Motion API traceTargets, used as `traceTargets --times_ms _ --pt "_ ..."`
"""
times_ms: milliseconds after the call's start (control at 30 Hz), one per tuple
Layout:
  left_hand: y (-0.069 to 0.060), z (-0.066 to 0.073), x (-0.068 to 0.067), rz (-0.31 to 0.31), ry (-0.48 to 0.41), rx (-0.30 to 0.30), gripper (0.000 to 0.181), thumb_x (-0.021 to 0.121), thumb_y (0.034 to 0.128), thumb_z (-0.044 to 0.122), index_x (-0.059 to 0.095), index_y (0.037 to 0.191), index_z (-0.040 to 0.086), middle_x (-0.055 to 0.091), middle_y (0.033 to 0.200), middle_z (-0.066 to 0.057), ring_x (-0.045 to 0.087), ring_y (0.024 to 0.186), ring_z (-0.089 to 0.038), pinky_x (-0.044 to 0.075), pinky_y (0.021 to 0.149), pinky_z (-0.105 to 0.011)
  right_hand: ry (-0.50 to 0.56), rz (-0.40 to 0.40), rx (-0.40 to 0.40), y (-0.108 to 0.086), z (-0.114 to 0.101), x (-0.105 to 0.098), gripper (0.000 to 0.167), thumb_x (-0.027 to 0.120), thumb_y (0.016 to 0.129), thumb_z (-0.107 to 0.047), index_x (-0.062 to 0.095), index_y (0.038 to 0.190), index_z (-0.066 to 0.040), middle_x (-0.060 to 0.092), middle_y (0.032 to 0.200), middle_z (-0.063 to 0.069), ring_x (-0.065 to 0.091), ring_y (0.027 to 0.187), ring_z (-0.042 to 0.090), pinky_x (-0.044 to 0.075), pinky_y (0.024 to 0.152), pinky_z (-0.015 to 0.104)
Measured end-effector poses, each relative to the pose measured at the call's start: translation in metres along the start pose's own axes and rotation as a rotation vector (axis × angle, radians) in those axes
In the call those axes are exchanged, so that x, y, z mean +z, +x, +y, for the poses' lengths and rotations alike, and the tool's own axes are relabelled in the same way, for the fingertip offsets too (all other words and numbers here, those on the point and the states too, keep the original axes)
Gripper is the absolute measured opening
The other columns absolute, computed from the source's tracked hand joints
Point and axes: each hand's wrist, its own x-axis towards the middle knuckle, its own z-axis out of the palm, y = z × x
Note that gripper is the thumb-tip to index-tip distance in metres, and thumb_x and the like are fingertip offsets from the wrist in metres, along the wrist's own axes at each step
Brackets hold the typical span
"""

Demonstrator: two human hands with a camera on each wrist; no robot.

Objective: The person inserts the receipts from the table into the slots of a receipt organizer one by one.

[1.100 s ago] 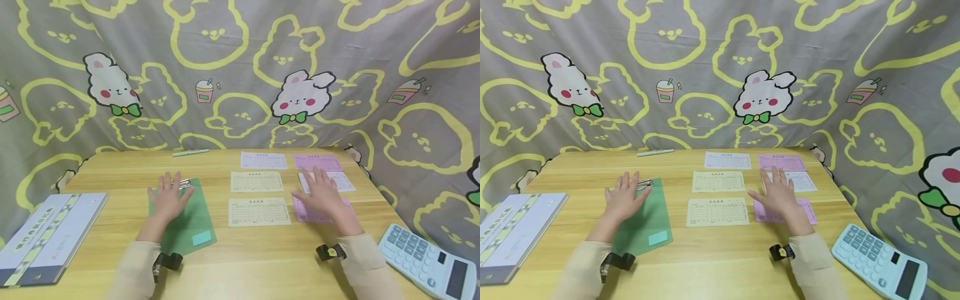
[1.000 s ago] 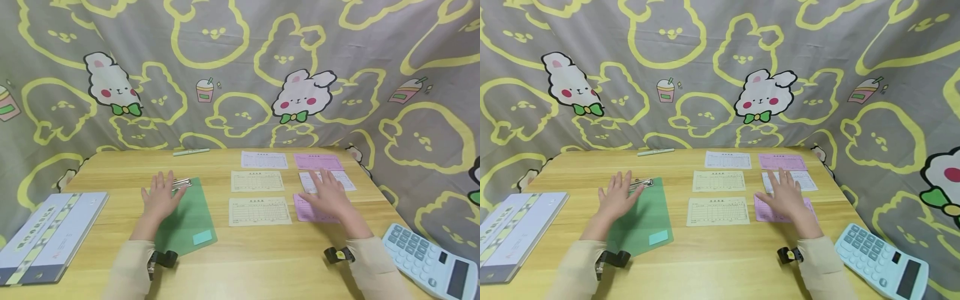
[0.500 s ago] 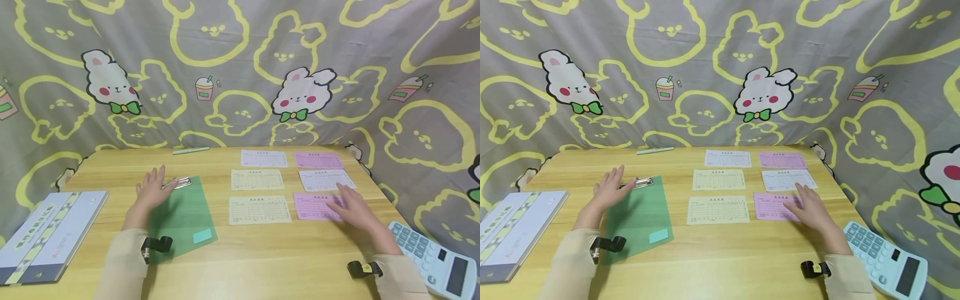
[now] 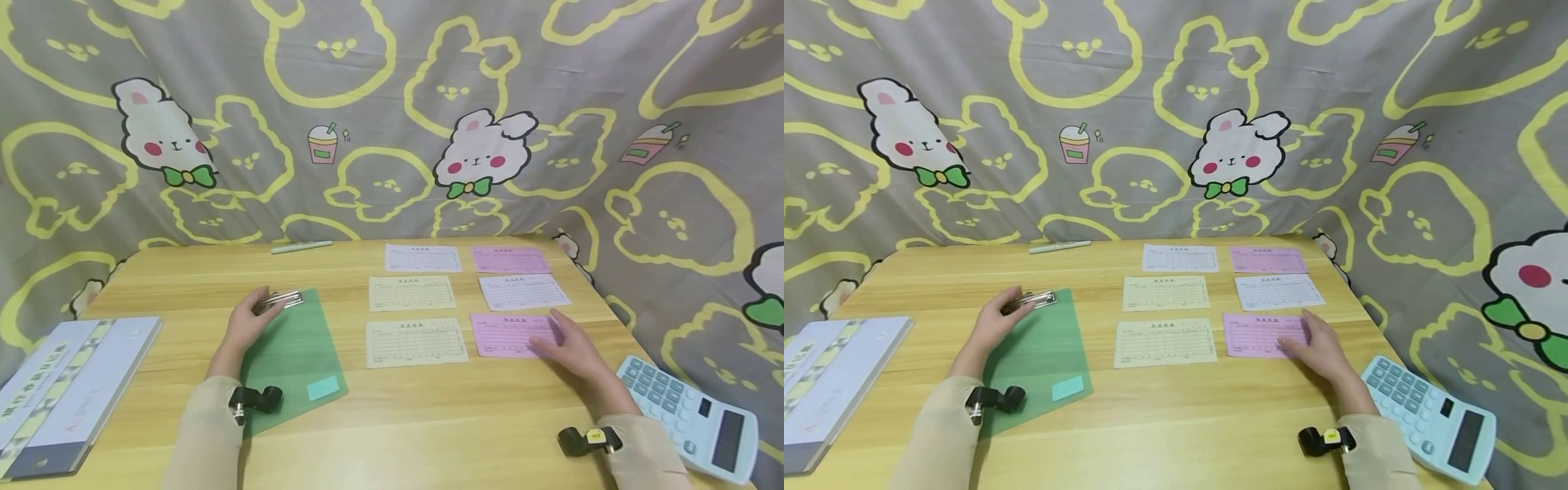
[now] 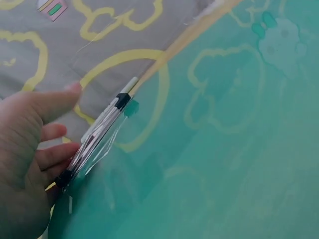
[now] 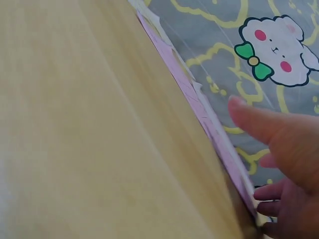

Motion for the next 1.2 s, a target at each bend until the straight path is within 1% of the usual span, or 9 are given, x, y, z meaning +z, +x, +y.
traceTargets --times_ms 133,200,300,433,600,800,967,1067,1200 --pt "0.000 -0.005 0.002 0.035 0.027 0.015 0.057 0.059 0.0826 0.025 0.038 0.124 -0.008 0.043 0.118 -0.027 0.042 0.105 -0.037 0.033 0.086 -0.045 -0.048 0.023 0.058 0.001 0.005 0.004 0.087 0.064 0.076 -0.033 0.014 0.130 0.014 0.020 0.128 0.036 0.018 0.116 0.050 0.014 0.092 0.056" --pt "0.000 -0.007 0.003 0.052 0.058 0.038 0.049 0.060 0.0817 0.018 0.043 0.120 -0.008 0.044 0.116 -0.027 0.042 0.104 -0.038 0.032 0.086 -0.046 -0.074 0.045 0.085 0.001 0.007 0.006 0.086 0.062 0.077 -0.036 0.015 0.130 0.014 0.021 0.127 0.036 0.019 0.115 0.050 0.016 0.091 0.055" --pt "-0.001 -0.010 0.002 0.078 0.114 0.075 0.041 0.061 0.0794 0.010 0.048 0.115 -0.008 0.045 0.114 -0.029 0.040 0.104 -0.041 0.030 0.086 -0.048 -0.068 0.073 0.126 0.001 0.009 0.009 0.085 0.059 0.079 -0.039 0.016 0.129 0.014 0.022 0.126 0.037 0.021 0.114 0.050 0.018 0.091 0.055" --pt "0.000 -0.012 0.003 0.098 0.197 0.102 0.039 0.061 0.0788 0.010 0.051 0.113 -0.005 0.045 0.113 -0.028 0.039 0.103 -0.043 0.028 0.085 -0.050 -0.076 0.090 0.143 0.000 0.010 0.011 0.081 0.057 0.080 -0.039 0.020 0.127 0.016 0.024 0.124 0.037 0.022 0.113 0.050 0.019 0.090 0.056" --pt "0.005 -0.014 0.008 0.123 0.273 0.103 0.038 0.061 0.0784 0.013 0.053 0.112 -0.002 0.045 0.111 -0.026 0.039 0.100 -0.042 0.023 0.083 -0.053 -0.163 0.084 0.157 0.000 0.012 0.009 0.080 0.058 0.080 -0.037 0.023 0.124 0.020 0.018 0.126 0.038 0.016 0.114 0.052 0.015 0.091 0.057" --pt "0.012 -0.018 0.014 0.177 0.280 0.128 0.034 0.063 0.0767 0.012 0.057 0.107 -0.003 0.048 0.103 -0.024 0.041 0.094 -0.041 0.026 0.080 -0.051 -0.211 0.076 0.168 -0.001 0.012 0.007 0.082 0.057 0.080 -0.040 0.024 0.122 0.022 0.017 0.126 0.039 0.015 0.114 0.052 0.013 0.091 0.058" --pt "0.013 -0.019 0.016 0.212 0.277 0.135 0.032 0.064 0.0761 0.011 0.059 0.103 -0.005 0.050 0.098 -0.023 0.042 0.090 -0.039 0.027 0.077 -0.050 -0.231 0.087 0.143 -0.002 0.014 0.007 0.079 0.058 0.080 -0.038 0.028 0.120 0.023 0.019 0.124 0.039 0.017 0.112 0.053 0.014 0.090 0.058" --pt "0.013 -0.018 0.015 0.219 0.281 0.128 0.032 0.064 0.0765 0.012 0.059 0.104 -0.005 0.049 0.099 -0.023 0.041 0.090 -0.038 0.026 0.078 -0.050 -0.237 0.103 0.120 -0.001 0.015 0.008 0.076 0.058 0.079 -0.036 0.030 0.118 0.023 0.022 0.123 0.040 0.018 0.111 0.053 0.015 0.089 0.058" --pt "0.011 -0.018 0.014 0.207 0.298 0.113 0.033 0.064 0.0775 0.013 0.058 0.105 -0.005 0.048 0.101 -0.023 0.039 0.091 -0.038 0.026 0.078 -0.050 -0.244 0.115 0.106 0.002 0.015 0.009 0.075 0.059 0.079 -0.035 0.032 0.117 0.023 0.023 0.122 0.040 0.019 0.111 0.053 0.015 0.089 0.058"
